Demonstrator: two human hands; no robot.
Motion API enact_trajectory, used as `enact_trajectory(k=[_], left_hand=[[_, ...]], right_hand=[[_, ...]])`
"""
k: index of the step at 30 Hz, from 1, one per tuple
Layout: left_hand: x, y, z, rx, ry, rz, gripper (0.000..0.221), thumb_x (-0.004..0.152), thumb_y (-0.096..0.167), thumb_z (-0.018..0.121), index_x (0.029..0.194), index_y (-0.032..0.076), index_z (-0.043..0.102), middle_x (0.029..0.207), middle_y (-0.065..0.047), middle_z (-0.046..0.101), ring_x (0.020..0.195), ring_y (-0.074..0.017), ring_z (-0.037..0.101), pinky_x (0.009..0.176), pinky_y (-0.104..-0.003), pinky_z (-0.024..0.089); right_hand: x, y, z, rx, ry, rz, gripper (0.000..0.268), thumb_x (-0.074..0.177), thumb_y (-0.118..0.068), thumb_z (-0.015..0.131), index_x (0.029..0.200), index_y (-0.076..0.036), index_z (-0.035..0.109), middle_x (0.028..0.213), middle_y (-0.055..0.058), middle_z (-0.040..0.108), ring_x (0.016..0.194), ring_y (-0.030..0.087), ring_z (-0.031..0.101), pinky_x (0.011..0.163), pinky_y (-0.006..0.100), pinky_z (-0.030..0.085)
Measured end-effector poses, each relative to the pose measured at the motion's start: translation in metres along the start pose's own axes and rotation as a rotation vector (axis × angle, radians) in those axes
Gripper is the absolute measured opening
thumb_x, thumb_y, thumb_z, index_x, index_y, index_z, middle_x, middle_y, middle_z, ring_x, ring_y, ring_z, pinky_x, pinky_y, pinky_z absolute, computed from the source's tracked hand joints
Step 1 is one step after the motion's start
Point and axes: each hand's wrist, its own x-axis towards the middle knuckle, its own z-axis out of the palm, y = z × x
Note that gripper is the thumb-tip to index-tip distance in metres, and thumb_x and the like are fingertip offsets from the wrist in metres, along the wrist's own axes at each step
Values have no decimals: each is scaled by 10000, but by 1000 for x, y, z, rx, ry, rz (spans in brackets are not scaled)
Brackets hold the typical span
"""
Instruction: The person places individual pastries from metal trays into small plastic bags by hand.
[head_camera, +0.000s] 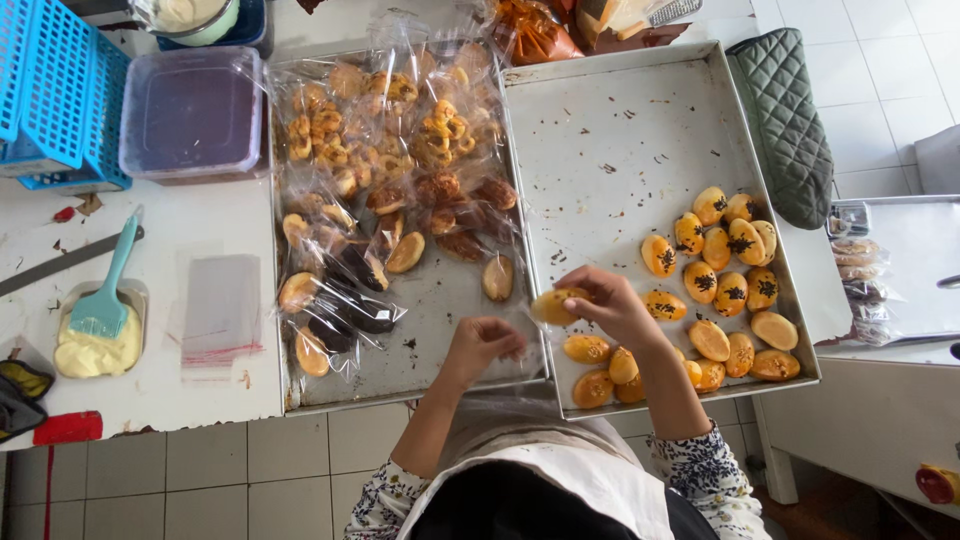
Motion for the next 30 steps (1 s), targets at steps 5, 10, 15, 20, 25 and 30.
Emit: enact_trajectory(k=[5,10,15,20,25,30], left_hand=[[-7,0,5,-52,-31,11,238,915,227,783,946,-9,778,821,-94,786,692,-134,734,654,-261,588],[-7,-1,12,-41,-89,-59,339,900,291,763,1098,16,763,881,-85,794,755,-140,755,711,-271,610],[-6,-11,13,-256,-174,-133,407,951,324,691,1227,25,708,1094,-101,771,901,-161,753,843,-288,628],[-14,-10,14,-405,-114,-14,384,1052,326,630,1223,-10,701,1066,-96,733,947,-171,712,875,-323,597],[-25,9,10,-279,-11,200,330,1002,278,657,1227,37,668,1092,-60,721,1019,-144,696,957,-290,571],[-52,-2,-83,-138,894,583,197,1019,195,650,1122,27,654,1090,-83,705,980,-163,682,898,-280,567]], right_hand=[[-4,-20,20,-262,-112,82,258,918,-122,741,1141,6,733,989,75,758,905,118,691,809,268,597],[-7,-13,28,-333,-24,103,342,832,-165,801,1077,0,628,930,69,728,878,132,716,756,277,628],[-13,14,55,-420,182,157,217,943,-212,697,1072,-49,760,1038,96,806,935,186,771,828,295,639],[-36,13,94,-535,145,-450,354,947,-157,634,1260,-7,704,1413,210,613,1291,297,549,1054,419,456],[-33,9,106,-394,213,-178,214,964,-128,661,1138,-113,784,1367,92,671,1172,216,667,922,329,574],[-15,9,96,-799,159,-286,232,860,-107,734,1079,-109,810,1172,68,760,1047,221,692,852,354,589]])
